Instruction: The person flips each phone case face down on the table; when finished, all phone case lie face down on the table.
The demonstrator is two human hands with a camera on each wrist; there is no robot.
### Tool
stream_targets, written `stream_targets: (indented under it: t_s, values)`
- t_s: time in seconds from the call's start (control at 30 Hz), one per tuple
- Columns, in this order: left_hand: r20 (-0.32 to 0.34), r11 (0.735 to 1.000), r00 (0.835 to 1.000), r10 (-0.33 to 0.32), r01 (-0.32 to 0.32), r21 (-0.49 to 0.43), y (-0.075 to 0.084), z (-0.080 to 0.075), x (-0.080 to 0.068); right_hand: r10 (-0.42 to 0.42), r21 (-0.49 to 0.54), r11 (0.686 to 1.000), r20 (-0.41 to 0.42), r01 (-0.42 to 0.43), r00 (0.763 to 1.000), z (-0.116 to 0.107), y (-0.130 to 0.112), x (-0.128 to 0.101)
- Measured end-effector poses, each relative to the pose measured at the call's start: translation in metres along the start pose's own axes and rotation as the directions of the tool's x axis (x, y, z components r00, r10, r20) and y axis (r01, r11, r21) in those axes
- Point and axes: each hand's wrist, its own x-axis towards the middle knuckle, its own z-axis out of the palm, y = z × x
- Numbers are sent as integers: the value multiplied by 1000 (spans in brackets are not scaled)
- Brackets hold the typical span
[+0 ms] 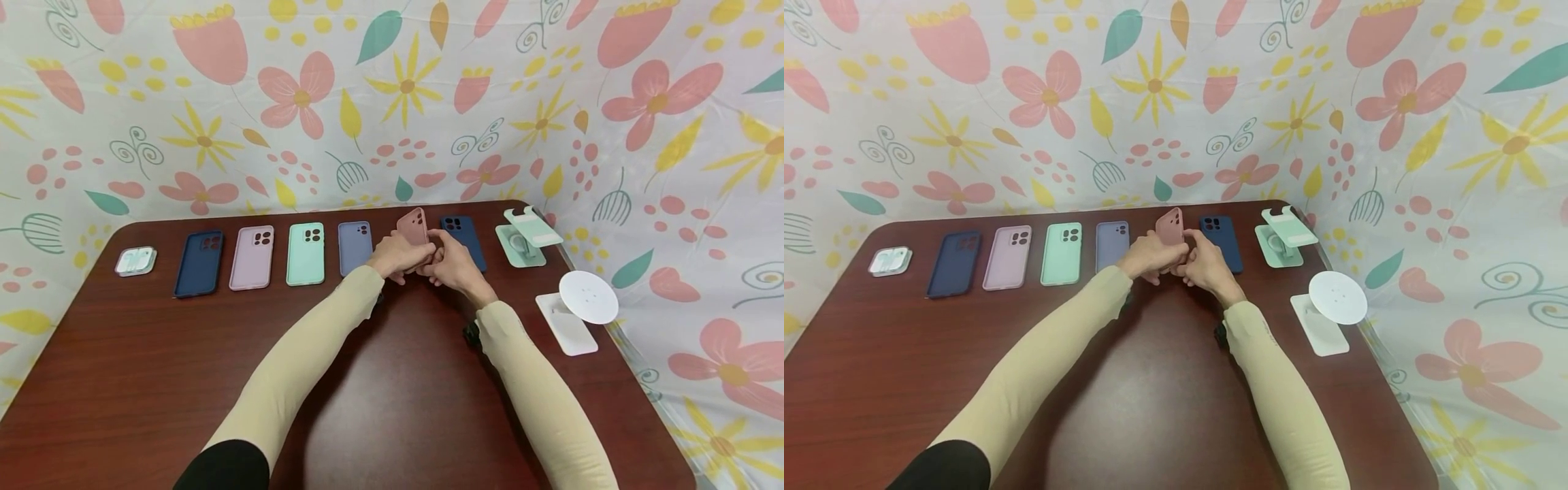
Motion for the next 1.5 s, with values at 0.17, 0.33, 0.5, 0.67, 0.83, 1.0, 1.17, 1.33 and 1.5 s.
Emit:
stream_targets:
  t_s: [0.17,0.33,0.5,0.67,0.83,1.0,1.17,1.33,1.5]
  values:
    - [113,983,993,35,-14,-184,-7,-8,-4,15,-11,1000,9,-15,1000,1,3,0]
    - [236,938,971,42,43,-344,-16,-21,-5,70,-18,997,42,-69,997,3,4,1]
    - [218,921,974,52,38,-389,-22,-31,-7,119,-25,993,84,-117,989,5,3,4]
    - [66,918,988,142,-107,-382,-25,-37,-12,151,-44,988,110,-147,982,6,0,6]
    - [9,908,978,206,-188,-374,-27,-38,-14,174,-80,983,131,-164,976,7,0,6]
    - [-28,913,973,230,-226,-339,-29,-39,-15,200,-99,977,141,-188,969,7,0,8]
    - [-47,921,972,230,-233,-312,-30,-39,-16,211,-100,975,148,-198,966,7,-1,9]
    - [-57,920,970,236,-242,-307,-30,-40,-17,204,-97,977,152,-191,967,6,-1,11]
    - [-69,925,971,230,-240,-293,-31,-41,-18,201,-94,978,152,-188,968,6,0,12]
